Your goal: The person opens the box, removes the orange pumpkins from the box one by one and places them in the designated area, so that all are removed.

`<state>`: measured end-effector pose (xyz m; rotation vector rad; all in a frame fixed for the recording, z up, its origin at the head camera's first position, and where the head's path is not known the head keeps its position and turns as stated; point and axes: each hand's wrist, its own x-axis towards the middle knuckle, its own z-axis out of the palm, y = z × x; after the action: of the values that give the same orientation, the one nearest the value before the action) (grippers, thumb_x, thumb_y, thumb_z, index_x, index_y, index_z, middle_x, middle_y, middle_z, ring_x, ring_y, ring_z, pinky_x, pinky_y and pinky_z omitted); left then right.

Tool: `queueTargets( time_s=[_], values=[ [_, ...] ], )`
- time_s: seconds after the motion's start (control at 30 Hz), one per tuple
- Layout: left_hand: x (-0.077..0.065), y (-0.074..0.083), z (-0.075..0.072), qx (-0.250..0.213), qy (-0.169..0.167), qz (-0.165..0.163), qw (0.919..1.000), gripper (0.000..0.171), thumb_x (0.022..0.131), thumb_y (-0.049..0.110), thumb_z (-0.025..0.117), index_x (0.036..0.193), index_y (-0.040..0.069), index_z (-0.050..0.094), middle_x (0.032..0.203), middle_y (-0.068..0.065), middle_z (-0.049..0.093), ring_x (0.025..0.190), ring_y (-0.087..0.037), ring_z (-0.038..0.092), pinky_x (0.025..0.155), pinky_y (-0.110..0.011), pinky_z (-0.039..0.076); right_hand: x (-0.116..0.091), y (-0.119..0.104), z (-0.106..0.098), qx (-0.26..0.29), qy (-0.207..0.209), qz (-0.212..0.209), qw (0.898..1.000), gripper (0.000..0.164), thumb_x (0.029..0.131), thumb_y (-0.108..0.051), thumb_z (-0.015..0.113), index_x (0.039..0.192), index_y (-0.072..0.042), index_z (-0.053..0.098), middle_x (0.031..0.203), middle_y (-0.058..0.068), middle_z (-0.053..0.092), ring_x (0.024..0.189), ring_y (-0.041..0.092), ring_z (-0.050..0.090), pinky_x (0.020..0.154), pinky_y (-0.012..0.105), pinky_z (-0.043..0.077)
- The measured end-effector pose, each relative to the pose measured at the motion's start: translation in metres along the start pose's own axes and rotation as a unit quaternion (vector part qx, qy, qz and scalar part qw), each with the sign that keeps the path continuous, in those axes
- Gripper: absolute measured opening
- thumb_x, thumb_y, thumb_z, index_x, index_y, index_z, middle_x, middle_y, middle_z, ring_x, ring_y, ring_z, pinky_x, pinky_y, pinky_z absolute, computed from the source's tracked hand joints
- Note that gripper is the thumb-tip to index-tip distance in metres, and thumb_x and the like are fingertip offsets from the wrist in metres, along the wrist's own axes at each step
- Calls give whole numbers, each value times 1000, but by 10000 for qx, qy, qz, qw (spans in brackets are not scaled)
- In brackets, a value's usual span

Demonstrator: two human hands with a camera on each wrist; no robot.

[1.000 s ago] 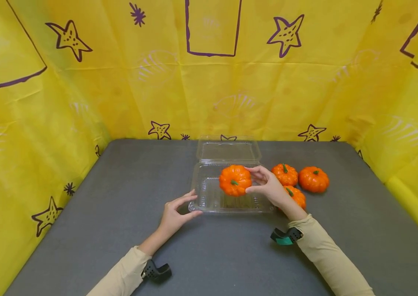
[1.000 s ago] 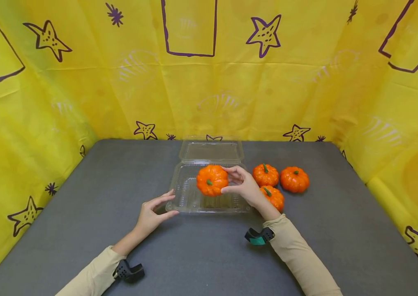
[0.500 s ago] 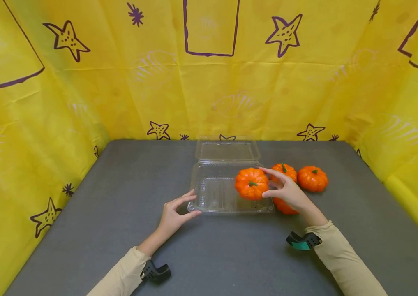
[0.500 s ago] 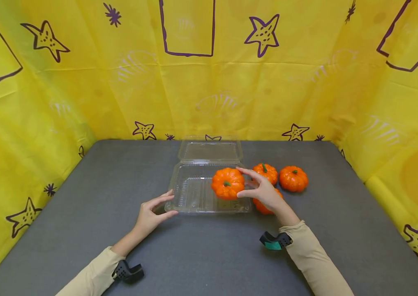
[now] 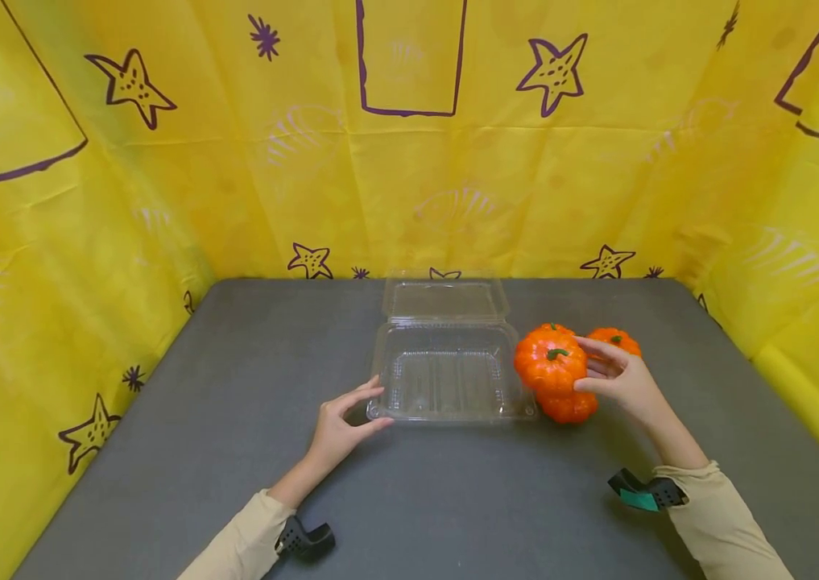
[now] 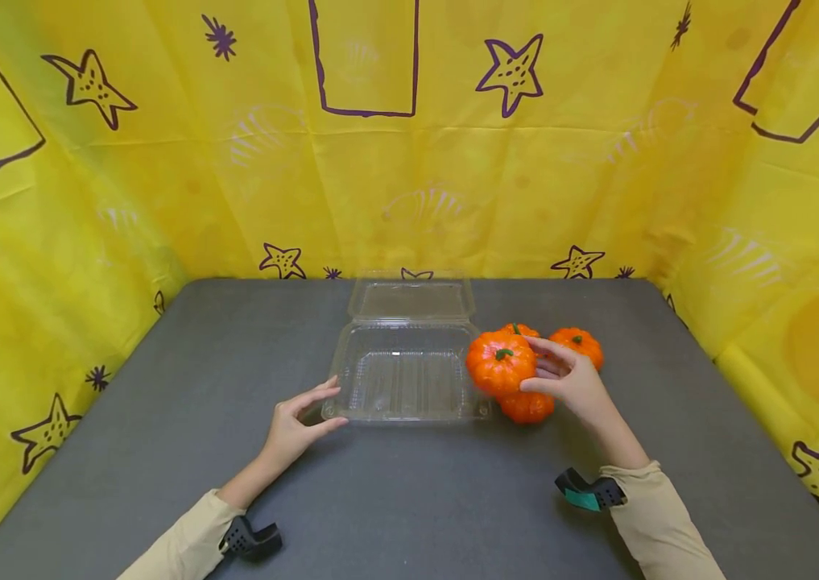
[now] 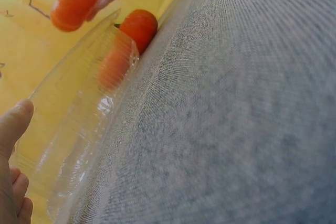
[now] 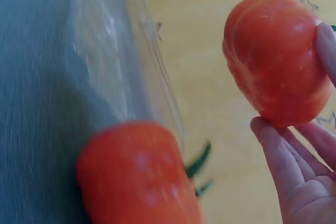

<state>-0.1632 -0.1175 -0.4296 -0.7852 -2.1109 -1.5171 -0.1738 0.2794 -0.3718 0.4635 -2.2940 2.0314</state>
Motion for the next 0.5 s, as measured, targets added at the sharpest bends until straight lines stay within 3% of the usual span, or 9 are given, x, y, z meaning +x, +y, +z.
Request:
queueTargets(
  time_s=[0.27, 0.5],
  values=[
    [0, 0, 1, 13, -26, -86, 10000, 40, 58, -7, 79, 94, -13, 62, 109, -26, 56, 102, -37, 54, 90, -22, 39, -23, 2, -39, -99, 240, -72, 9996, 47, 77, 12, 62, 113, -19, 60, 106, -12, 58, 93, 0, 57, 75, 13, 45],
    [1, 0, 1, 21, -8, -26, 10000, 40, 58, -8, 79, 94, -14, 61, 107, -27, 57, 99, -39, 54, 89, -22, 39, -40, 15, -69, -455, 22, -90, 9989, 50, 77, 15, 60, 112, -21, 56, 106, -14, 56, 92, -1, 56, 72, 14, 46]
  ],
)
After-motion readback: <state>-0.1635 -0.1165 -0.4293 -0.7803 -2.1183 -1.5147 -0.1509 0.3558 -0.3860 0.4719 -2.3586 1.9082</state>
